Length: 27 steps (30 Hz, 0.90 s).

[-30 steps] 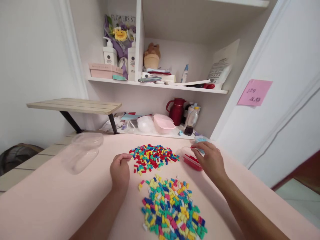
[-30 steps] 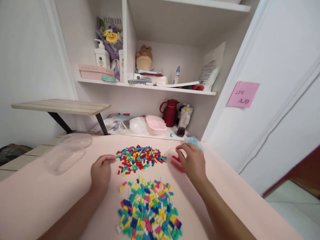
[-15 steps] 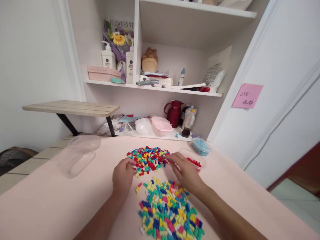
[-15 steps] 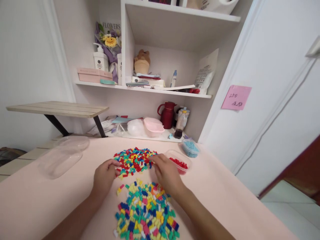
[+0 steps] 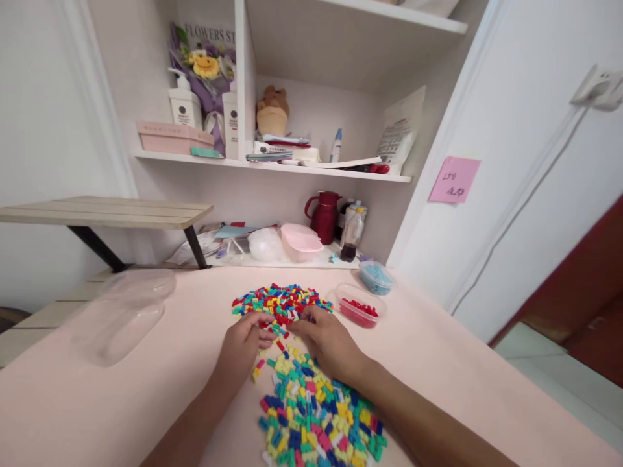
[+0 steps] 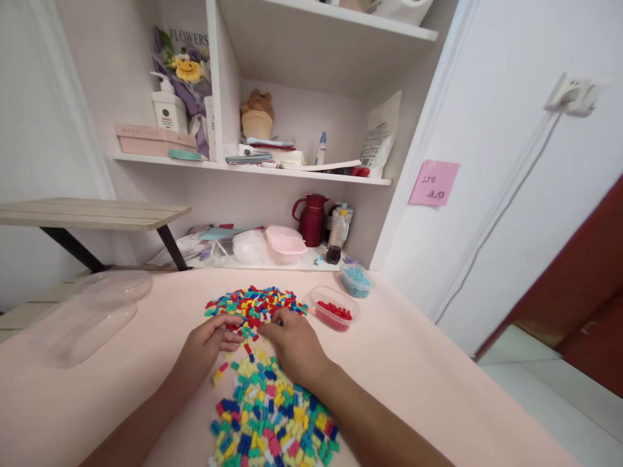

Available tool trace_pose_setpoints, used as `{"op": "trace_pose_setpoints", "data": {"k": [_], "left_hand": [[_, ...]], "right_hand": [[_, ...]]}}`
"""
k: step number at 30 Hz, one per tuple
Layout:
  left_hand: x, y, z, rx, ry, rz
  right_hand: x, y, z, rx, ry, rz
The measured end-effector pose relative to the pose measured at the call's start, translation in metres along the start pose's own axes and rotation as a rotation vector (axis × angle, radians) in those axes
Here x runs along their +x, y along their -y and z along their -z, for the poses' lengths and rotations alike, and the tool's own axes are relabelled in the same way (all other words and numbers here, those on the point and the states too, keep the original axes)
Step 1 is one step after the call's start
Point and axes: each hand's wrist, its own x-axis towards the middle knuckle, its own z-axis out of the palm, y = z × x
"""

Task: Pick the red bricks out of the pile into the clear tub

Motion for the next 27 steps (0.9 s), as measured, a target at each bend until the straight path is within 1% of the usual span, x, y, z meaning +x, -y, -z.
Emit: {"op": "trace_pose_setpoints", "data": {"k": [2, 3, 5, 6, 8, 9, 11, 12, 14, 17, 20, 23, 27], "left_hand": [[-0.001, -0.002, 0.0, 0.0, 0.011, 0.007], [-0.001, -0.003, -0.001, -0.002, 0.011, 0.003], [-0.001, -0.003, -0.001, 0.001, -0.008, -0.035], [-0.001, -0.003, -0.001, 0.011, -0.025, -0.067], [0.0, -0.002, 0.0, 0.049, -0.069, -0.127], [0.0, -0.001, 0.001, 0.071, -0.094, -0.146], [0.001, 0.0, 0.003, 0.107, -0.138, -0.157], [0.001, 0.001, 0.004, 0.118, -0.157, -0.154], [0.002, 0.001, 0.005, 0.133, -0.179, -0.147], [0.001, 0.0, 0.006, 0.146, -0.193, -0.139], [0.001, -0.002, 0.005, 0.145, -0.201, -0.132], [0.0, -0.003, 0.005, 0.141, -0.212, -0.119], [0.0, -0.004, 0.004, 0.143, -0.221, -0.101]], "right_hand": [[-0.001, -0.002, 0.001, 0.021, -0.057, -0.076], [-0.001, -0.003, 0.002, 0.038, -0.084, -0.086], [-0.002, -0.003, 0.003, 0.057, -0.109, -0.037], [-0.003, -0.003, 0.004, 0.055, -0.095, 0.014], [-0.003, 0.0, 0.004, 0.036, -0.019, 0.115], [-0.003, 0.002, 0.005, 0.027, 0.027, 0.143], [-0.003, 0.005, 0.005, 0.043, 0.086, 0.143], [-0.003, 0.005, 0.005, 0.072, 0.089, 0.123], [-0.003, 0.004, 0.006, 0.177, 0.051, 0.061], [-0.003, -0.002, 0.005, 0.338, -0.076, -0.068], [-0.002, -0.011, 0.004, 0.378, -0.211, -0.223], [-0.002, -0.017, 0.0, 0.363, -0.232, -0.313], [-0.001, -0.021, -0.002, 0.381, -0.206, -0.34]]}}
